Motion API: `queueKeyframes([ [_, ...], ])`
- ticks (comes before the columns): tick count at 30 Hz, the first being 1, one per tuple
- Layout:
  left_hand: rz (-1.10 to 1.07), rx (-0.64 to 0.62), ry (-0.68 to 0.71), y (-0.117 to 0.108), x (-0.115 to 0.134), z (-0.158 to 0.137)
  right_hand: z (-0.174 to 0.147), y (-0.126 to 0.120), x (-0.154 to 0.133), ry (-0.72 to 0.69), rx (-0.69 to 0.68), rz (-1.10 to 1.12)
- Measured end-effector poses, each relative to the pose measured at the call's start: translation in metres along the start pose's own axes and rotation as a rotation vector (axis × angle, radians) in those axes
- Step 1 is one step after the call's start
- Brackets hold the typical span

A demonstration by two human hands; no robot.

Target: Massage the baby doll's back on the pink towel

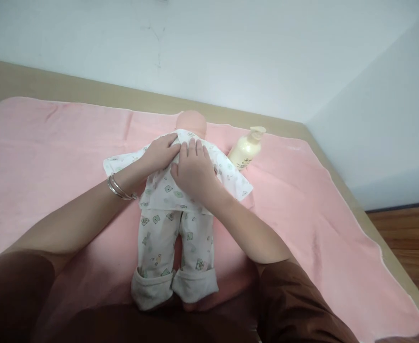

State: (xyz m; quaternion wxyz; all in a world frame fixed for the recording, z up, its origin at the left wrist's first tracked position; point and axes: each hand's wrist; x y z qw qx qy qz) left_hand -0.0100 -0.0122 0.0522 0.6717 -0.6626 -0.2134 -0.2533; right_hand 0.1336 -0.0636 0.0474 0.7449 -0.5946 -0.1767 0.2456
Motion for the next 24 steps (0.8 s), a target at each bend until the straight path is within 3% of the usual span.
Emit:
queueKeyframes([
  [3,0.068,0.025,0.025,0.004,-0.001,0.001,-0.002,0.005,-0.002,-0.029,0.049,0.055],
  [6,0.209,0.067,0.051,0.012,0.004,-0.007,0.009,0.004,0.016,-0.034,0.001,0.166],
  [13,0.291,0.219,0.198,0.039,0.012,-0.04,0.027,0.003,0.055,0.122,-0.031,0.235],
  [18,0.234,0.117,0.247,0.033,0.006,-0.029,0.02,0.004,0.042,0.131,-0.004,0.15],
  [24,0.144,0.05,0.137,0.021,-0.005,0.0,-0.001,0.001,0.008,0.016,0.031,0.007],
])
Point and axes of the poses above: each hand's wrist, its own z-axis towards the middle knuckle, its own y-axis out of the palm, x = y × z, and after that the axes turned 11 degrees about -y, right-handed
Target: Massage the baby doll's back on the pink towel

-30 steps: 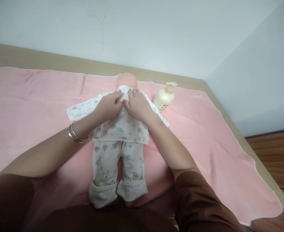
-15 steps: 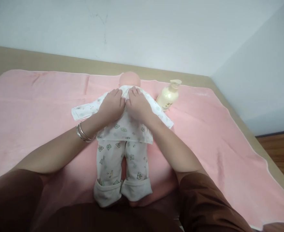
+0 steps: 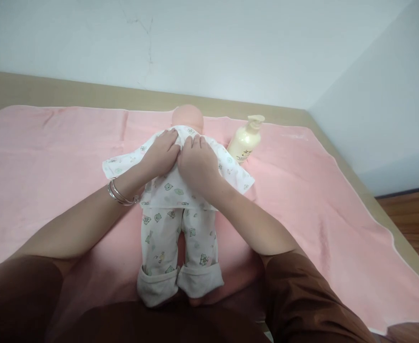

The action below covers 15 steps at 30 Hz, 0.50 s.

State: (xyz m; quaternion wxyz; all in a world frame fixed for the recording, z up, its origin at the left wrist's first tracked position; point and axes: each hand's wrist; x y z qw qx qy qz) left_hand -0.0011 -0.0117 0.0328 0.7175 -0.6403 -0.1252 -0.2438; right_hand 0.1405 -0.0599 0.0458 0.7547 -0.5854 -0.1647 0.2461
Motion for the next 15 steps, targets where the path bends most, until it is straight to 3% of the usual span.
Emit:
queueKeyframes([
  [5,0.017,0.013,-0.058,-0.003,0.002,0.0,-0.005,-0.001,-0.007,-0.002,0.003,0.0],
  [12,0.107,0.126,-0.01,0.01,0.017,-0.024,0.023,-0.001,0.033,0.141,-0.101,0.207],
  [15,0.077,0.15,0.037,0.016,0.023,-0.036,0.026,0.004,0.045,0.174,-0.071,0.272],
])
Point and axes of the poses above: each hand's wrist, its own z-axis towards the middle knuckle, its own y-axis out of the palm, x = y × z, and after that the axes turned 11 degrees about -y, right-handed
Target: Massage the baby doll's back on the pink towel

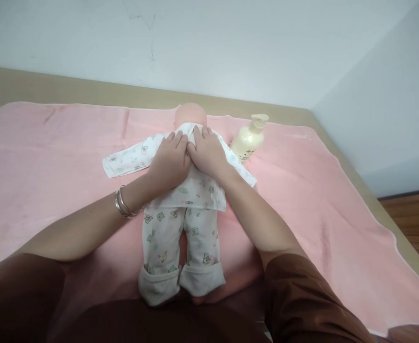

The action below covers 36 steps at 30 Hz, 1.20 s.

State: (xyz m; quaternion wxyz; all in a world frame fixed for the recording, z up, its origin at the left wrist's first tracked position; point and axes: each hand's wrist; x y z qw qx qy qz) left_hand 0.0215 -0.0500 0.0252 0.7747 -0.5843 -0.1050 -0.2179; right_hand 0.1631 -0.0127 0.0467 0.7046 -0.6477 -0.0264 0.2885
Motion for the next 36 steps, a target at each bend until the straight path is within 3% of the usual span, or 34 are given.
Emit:
queueKeyframes([
  [4,-0.052,-0.074,0.016,-0.006,-0.001,0.005,-0.003,0.007,0.001,-0.056,0.072,-0.037],
  [7,-0.107,-0.144,-0.02,-0.013,-0.008,0.019,-0.014,0.007,-0.017,-0.069,0.072,-0.153],
  [13,-0.239,-0.082,-0.212,-0.003,-0.018,0.029,-0.041,-0.001,-0.056,-0.145,-0.039,-0.273],
  [16,-0.256,-0.084,-0.23,0.002,-0.02,0.028,-0.036,-0.002,-0.048,-0.183,-0.022,-0.221],
  [23,-0.163,-0.007,-0.136,0.007,-0.014,0.018,-0.005,0.005,-0.011,-0.027,0.06,-0.075],
  [28,-0.104,-0.033,0.014,0.001,-0.01,0.013,-0.003,-0.003,0.001,-0.121,-0.037,-0.114],
  [32,-0.112,-0.148,-0.05,-0.004,-0.02,0.028,-0.015,-0.01,-0.008,-0.193,-0.108,-0.172],
  [36,-0.116,-0.139,-0.12,0.001,-0.032,0.041,-0.033,-0.003,-0.035,-0.206,-0.042,-0.253],
])
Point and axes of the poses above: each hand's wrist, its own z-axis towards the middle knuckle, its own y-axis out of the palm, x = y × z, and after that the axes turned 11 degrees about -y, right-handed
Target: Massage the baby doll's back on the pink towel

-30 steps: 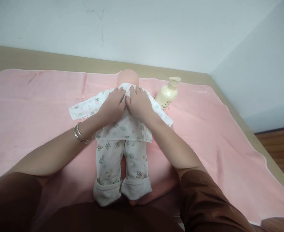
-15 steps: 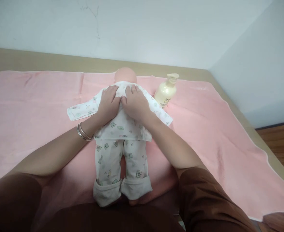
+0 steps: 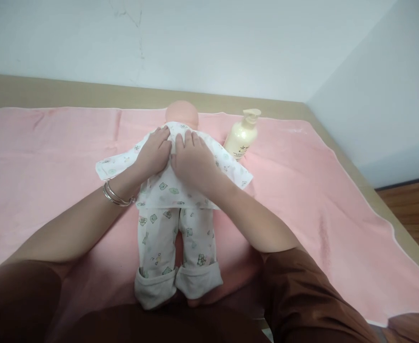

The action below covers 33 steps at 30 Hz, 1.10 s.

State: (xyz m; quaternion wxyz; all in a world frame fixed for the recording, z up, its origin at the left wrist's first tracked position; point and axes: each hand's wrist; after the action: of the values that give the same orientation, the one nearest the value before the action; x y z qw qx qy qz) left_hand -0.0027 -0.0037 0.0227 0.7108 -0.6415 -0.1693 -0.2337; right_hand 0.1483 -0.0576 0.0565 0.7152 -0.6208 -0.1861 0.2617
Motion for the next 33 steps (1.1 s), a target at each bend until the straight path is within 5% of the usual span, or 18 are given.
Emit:
queueKeyframes([
  [4,-0.015,0.048,-0.007,0.006,-0.004,0.0,0.0,0.005,-0.011,0.03,0.084,0.016],
  [11,-0.023,0.08,-0.045,0.005,0.004,-0.006,0.021,0.012,0.024,0.164,0.081,0.151],
  [27,-0.179,0.093,-0.073,0.004,0.0,-0.006,0.022,0.01,0.026,0.167,0.138,0.191],
  [33,-0.086,0.105,-0.063,0.001,0.006,-0.011,0.023,0.014,0.029,0.145,0.143,0.18],
])
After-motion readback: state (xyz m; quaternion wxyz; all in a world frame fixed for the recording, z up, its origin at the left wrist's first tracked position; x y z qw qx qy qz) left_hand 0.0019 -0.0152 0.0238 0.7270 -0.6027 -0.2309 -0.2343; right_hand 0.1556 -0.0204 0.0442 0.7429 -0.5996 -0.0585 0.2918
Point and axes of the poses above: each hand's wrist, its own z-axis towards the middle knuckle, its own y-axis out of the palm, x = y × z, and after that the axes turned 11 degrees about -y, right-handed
